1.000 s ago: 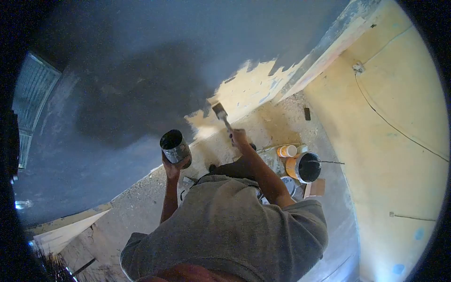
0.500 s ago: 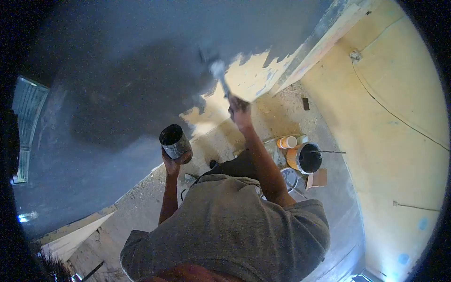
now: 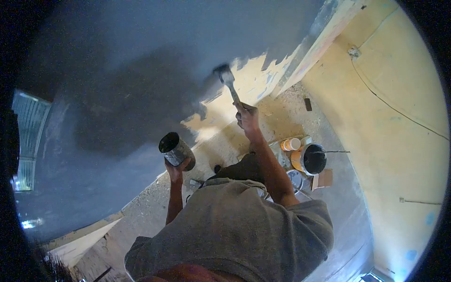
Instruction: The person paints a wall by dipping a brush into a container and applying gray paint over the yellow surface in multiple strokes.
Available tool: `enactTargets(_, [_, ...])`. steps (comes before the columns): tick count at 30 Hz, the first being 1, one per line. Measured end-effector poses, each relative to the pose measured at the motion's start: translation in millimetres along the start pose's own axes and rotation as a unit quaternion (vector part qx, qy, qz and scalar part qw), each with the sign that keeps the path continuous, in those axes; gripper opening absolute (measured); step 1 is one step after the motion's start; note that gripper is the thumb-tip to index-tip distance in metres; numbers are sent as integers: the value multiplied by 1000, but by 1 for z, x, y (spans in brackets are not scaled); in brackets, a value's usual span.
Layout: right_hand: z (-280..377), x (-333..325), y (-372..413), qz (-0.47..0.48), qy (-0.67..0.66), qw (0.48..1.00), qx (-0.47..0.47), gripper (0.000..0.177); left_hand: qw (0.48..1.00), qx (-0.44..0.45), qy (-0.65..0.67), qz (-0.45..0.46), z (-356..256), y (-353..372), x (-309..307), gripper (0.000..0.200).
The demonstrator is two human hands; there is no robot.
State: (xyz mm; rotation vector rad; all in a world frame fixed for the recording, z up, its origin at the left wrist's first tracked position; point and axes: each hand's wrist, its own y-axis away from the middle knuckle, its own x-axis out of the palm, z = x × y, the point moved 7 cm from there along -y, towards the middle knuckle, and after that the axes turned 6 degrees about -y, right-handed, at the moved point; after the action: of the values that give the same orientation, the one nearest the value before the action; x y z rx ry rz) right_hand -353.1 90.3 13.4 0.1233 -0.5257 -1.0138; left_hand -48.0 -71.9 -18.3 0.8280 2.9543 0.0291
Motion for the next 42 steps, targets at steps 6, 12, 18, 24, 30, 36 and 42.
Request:
enactTargets(6, [129,39,34,52,-104,966,-233,31,1000,-10,-16,16,-1,-6,21,83])
enactTargets(12, [-12,-1,-47,-37,77,978,-192,31,999,36,-29,21,-35,-11,45,84])
enactTargets(18, [-179,-98,-51,-57,310,949,-14,27,1000,8,7,9,-25,2,51,83])
enactTargets(24, [0,-23,-24,-47,-3,999,10,23,1000,7,-13,-10,-18,1,65,82])
enactTargets(30, [131,-7,-3,15,39,972,-231,28,1000,-3,-27,1,-11,-23,97,80])
enactTargets(36, [11,-60,-77,-62,176,957,-222,36,998,44,-26,38,-35,-35,131,84])
enactTargets(42, [-78,-143,-82,-124,272,954,32,33,998,44,-14,50,-7,-42,130,83])
